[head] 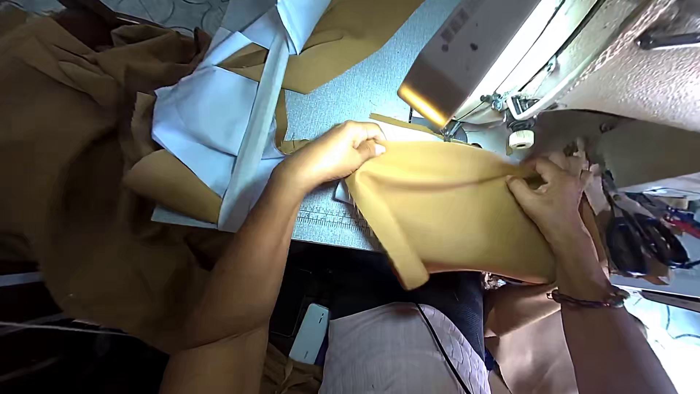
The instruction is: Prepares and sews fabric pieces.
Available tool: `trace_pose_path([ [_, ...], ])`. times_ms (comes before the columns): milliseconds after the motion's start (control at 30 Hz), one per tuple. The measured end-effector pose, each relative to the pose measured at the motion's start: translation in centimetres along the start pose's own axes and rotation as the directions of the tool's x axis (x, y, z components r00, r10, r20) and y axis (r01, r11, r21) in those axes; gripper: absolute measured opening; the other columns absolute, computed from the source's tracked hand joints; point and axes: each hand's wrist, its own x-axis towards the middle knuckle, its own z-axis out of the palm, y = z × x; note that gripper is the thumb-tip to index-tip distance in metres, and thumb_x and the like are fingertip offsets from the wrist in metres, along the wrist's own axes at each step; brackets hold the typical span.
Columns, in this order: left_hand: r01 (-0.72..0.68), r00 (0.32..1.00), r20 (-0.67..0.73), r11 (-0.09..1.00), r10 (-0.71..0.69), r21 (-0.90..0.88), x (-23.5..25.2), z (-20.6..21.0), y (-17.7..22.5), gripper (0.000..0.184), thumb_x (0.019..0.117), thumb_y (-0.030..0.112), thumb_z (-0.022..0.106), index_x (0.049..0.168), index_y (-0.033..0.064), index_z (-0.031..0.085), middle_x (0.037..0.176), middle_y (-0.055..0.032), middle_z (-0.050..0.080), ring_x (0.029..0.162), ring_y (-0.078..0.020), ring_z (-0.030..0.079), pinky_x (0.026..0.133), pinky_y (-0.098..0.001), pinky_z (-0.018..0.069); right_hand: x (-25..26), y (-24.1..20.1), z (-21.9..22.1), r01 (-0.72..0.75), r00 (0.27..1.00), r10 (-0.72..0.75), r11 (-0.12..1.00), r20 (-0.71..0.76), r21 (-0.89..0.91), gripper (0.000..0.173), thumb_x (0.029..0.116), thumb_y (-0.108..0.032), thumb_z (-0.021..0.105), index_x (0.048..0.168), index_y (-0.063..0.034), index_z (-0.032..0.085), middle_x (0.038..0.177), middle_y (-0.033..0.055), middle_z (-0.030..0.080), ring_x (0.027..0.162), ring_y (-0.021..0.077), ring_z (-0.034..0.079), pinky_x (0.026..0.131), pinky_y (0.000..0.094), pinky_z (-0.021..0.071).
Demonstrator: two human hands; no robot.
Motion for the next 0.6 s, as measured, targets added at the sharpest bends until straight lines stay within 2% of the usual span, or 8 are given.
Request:
trace_pose_path([
  [33,0.065,0.997,-0.053,0.975,-0.055,0.214,0.3,0.0,0.8,0.019,0.1053,0.011,0.055,0.105,-0.0005,0.070,0.087,-0.0124,0.069,0.080,-0.0212,0.065,0.077,-0.0431,0.0512,-0.1,0.2,0.2,0.006,1.000,-0.006,1.000,-0.013,0.016,0.030,0.0910,-0.030,0.064,0.098,-0.0010,0.071,0.113,0.0230,0.064,0.110,0.0485,0.055,0.089,0.0687,0.0373],
  [67,0.096,0.993,-0.101,0.937,-0.066,0.336,0.6,0.2,1.5,0.021,0.1060,0.012,0.054,0.103,-0.0014,0.070,0.087,-0.0163,0.068,0.083,-0.0278,0.066,0.078,-0.0492,0.0497,-0.1,0.4,0.3,0.018,1.000,-0.017,1.000,-0.022,0.023,0.029,0.0907,-0.028,0.063,0.097,-0.0008,0.071,0.115,0.0232,0.063,0.112,0.0487,0.054,0.089,0.0692,0.0363],
  [133,0.101,0.982,-0.189,0.872,-0.010,0.479,1.3,0.7,2.1,0.022,0.1059,0.013,0.053,0.101,-0.0024,0.068,0.089,-0.0206,0.068,0.088,-0.0364,0.067,0.080,-0.0548,0.0505,-0.2,0.5,0.6,0.049,0.999,-0.048,0.999,-0.016,0.014,0.032,0.0933,-0.032,0.062,0.097,-0.0011,0.071,0.126,0.0229,0.062,0.119,0.0488,0.052,0.094,0.0694,0.0354],
  [233,0.116,0.971,-0.237,0.834,0.018,0.539,3.1,1.7,1.4,0.021,0.1045,0.008,0.052,0.105,-0.0071,0.067,0.103,-0.0268,0.066,0.100,-0.0457,0.066,0.085,-0.0611,0.0507,-0.2,-0.3,0.4,0.049,0.998,-0.049,0.999,0.034,-0.001,0.038,0.0993,-0.036,0.060,0.103,0.0004,0.070,0.137,0.0224,0.059,0.128,0.0480,0.050,0.102,0.0690,0.0348],
  [300,0.141,0.970,-0.245,0.840,-0.010,0.523,4.1,2.6,0.4,0.021,0.1036,0.006,0.052,0.110,-0.0066,0.067,0.107,-0.0273,0.064,0.104,-0.0464,0.064,0.088,-0.0607,0.0504,0.2,-0.7,0.6,0.051,0.998,-0.052,0.998,0.037,0.043,0.028,0.0973,-0.025,0.061,0.103,0.0020,0.069,0.135,0.0231,0.060,0.129,0.0465,0.051,0.104,0.0666,0.0353],
  [433,0.111,0.940,-0.338,0.902,0.040,0.416,3.6,5.0,-1.5,0.033,0.1029,0.022,0.060,0.125,-0.0003,0.068,0.110,-0.0257,0.063,0.108,-0.0438,0.060,0.097,-0.0571,0.0468,0.1,-1.8,0.8,0.093,0.989,-0.111,0.979,0.093,0.180,0.019,0.0865,0.001,0.055,0.102,0.0053,0.065,0.145,0.0221,0.055,0.145,0.0446,0.040,0.117,0.0638,0.0281],
  [500,0.069,0.923,-0.372,0.910,0.096,0.408,2.2,5.7,-2.4,0.032,0.1032,0.023,0.059,0.126,0.0034,0.069,0.107,-0.0235,0.062,0.105,-0.0407,0.060,0.096,-0.0544,0.0466,-0.1,-2.1,1.1,0.111,0.984,-0.137,0.972,0.116,0.207,0.018,0.0832,0.004,0.052,0.096,0.0046,0.064,0.149,0.0190,0.054,0.149,0.0414,0.036,0.120,0.0623,0.0236],
  [600,0.035,0.900,-0.410,0.915,0.146,0.401,-0.1,6.2,-3.1,0.033,0.1028,0.027,0.060,0.125,0.0064,0.072,0.104,-0.0195,0.064,0.101,-0.0356,0.061,0.093,-0.0506,0.0471,-1.2,-2.3,2.0,0.183,0.980,-0.194,0.962,0.039,0.202,0.014,0.0848,0.002,0.049,0.088,0.0050,0.063,0.136,0.0208,0.064,0.144,0.0428,0.043,0.119,0.0632,0.0234],
])
